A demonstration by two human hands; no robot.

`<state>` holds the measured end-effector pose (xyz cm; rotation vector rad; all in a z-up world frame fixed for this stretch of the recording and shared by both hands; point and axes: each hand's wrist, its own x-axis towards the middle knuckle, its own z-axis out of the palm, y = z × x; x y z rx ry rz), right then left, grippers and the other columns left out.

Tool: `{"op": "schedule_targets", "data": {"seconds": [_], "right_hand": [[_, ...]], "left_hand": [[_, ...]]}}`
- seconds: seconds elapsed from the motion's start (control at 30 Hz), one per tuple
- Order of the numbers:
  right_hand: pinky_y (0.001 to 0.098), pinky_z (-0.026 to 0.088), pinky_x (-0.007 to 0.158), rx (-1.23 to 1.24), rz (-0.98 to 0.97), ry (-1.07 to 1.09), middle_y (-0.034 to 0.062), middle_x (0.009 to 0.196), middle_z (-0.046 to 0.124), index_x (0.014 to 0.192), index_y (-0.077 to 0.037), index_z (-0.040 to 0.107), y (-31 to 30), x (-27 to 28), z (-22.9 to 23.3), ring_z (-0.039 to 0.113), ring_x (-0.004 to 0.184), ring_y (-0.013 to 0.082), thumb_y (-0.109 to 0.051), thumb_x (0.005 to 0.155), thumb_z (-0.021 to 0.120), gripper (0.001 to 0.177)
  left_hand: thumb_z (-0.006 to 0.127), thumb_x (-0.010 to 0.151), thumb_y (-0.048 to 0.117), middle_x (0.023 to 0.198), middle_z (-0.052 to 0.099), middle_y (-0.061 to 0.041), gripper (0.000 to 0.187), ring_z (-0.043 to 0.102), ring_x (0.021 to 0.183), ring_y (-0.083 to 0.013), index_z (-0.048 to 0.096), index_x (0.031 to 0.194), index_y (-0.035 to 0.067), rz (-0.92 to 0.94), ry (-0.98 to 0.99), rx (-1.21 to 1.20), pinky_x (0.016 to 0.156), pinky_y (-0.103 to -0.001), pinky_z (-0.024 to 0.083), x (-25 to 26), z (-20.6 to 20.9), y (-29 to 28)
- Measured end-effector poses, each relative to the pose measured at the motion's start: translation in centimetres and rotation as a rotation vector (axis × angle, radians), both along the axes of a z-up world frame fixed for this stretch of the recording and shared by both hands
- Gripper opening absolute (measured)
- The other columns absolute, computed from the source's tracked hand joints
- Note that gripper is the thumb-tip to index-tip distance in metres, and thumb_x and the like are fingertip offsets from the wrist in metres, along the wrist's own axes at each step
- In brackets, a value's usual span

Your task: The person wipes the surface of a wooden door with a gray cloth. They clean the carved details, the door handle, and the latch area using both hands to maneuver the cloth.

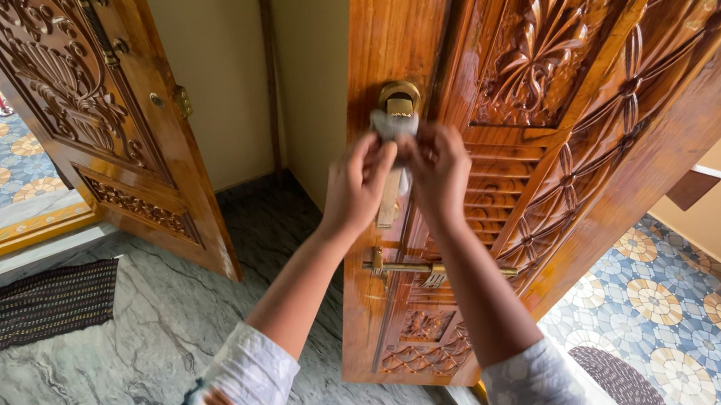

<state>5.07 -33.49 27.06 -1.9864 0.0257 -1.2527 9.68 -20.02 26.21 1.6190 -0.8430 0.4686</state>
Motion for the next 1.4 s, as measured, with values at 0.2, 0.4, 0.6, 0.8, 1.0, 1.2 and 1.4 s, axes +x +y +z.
{"op": "schedule_targets", "data": {"seconds": [0.2, 0.4, 0.6, 0.8, 1.0, 1.2, 1.4], "right_hand": [[0.0300, 0.051, 0.059, -0.033, -0.007, 0.043, 0.0100, 0.082, 0.066, 0.086, 0.002, 0.068, 0.0, 0.5, 1.9, 0.063, 0.067, 0.0172, -0.029, 0.094, 0.078, 0.033], [0.0329, 0.050, 0.053, -0.040, -0.014, 0.242, 0.0101, 0.080, 0.065, 0.079, 0.003, 0.066, -0.8, 0.4, -4.5, 0.057, 0.061, 0.0161, -0.023, 0.091, 0.079, 0.031], [0.0332, 0.062, 0.071, -0.046, 0.088, 0.149, 0.0129, 0.097, 0.068, 0.095, 0.005, 0.068, 0.6, -1.8, -9.6, 0.071, 0.084, 0.0211, -0.007, 0.085, 0.079, 0.019], [0.0324, 0.064, 0.082, -0.103, 0.029, 0.222, 0.0151, 0.109, 0.071, 0.106, 0.005, 0.071, 0.6, -1.3, -7.0, 0.073, 0.092, 0.0239, -0.007, 0.084, 0.080, 0.026], [0.0330, 0.062, 0.079, -0.003, -0.001, 0.005, 0.0165, 0.109, 0.070, 0.114, 0.006, 0.070, 1.3, -0.2, 1.2, 0.073, 0.088, 0.0228, -0.018, 0.092, 0.080, 0.034], [0.0343, 0.061, 0.074, -0.021, -0.041, 0.243, 0.0161, 0.099, 0.072, 0.099, 0.004, 0.075, 0.7, -0.2, -2.9, 0.072, 0.082, 0.0236, -0.017, 0.091, 0.081, 0.024], [0.0294, 0.062, 0.074, 0.048, 0.032, 0.105, 0.0158, 0.114, 0.070, 0.115, 0.005, 0.069, 1.5, -1.9, -11.3, 0.073, 0.094, 0.0220, 0.001, 0.087, 0.067, 0.028]], "left_hand": [[0.067, 0.101, 0.024, 0.080, 0.073, -0.011, 0.027, 0.074, 0.074, -0.0184, 0.062, 0.088, 0.001, 0.049, -0.047, -0.078, 0.063, -0.032, 0.057, 1.3, 1.3, -0.3], [0.069, 0.096, 0.006, 0.083, 0.074, -0.011, 0.012, 0.076, 0.078, -0.0180, 0.060, 0.091, -0.001, -0.012, 0.024, -0.079, 0.067, -0.032, 0.058, 0.8, -5.7, -0.4], [0.068, 0.093, 0.001, 0.092, 0.076, -0.013, 0.007, 0.078, 0.087, -0.0197, 0.062, 0.097, -0.001, -0.063, 0.130, -0.022, 0.072, -0.031, 0.061, -0.5, -10.2, 0.4], [0.069, 0.093, 0.000, 0.094, 0.077, -0.014, 0.011, 0.078, 0.088, -0.0241, 0.063, 0.103, -0.001, 0.027, 0.062, 0.121, 0.074, -0.033, 0.061, -1.1, -7.1, 0.9], [0.056, 0.088, -0.011, 0.104, 0.073, -0.017, 0.038, 0.075, 0.089, -0.0283, 0.063, 0.124, -0.002, 0.008, -0.123, -0.119, 0.075, -0.036, 0.060, -0.7, -0.5, 0.4], [0.062, 0.092, 0.002, 0.094, 0.073, -0.022, 0.015, 0.071, 0.089, -0.0391, 0.073, 0.103, 0.001, 0.136, -0.035, 0.130, 0.075, -0.045, 0.057, -1.1, -3.4, 1.0], [0.062, 0.092, 0.009, 0.097, 0.074, -0.022, 0.019, 0.071, 0.090, -0.0397, 0.074, 0.105, 0.002, 0.108, 0.066, 0.327, 0.076, -0.047, 0.056, -0.2, -8.3, 2.2]]}}
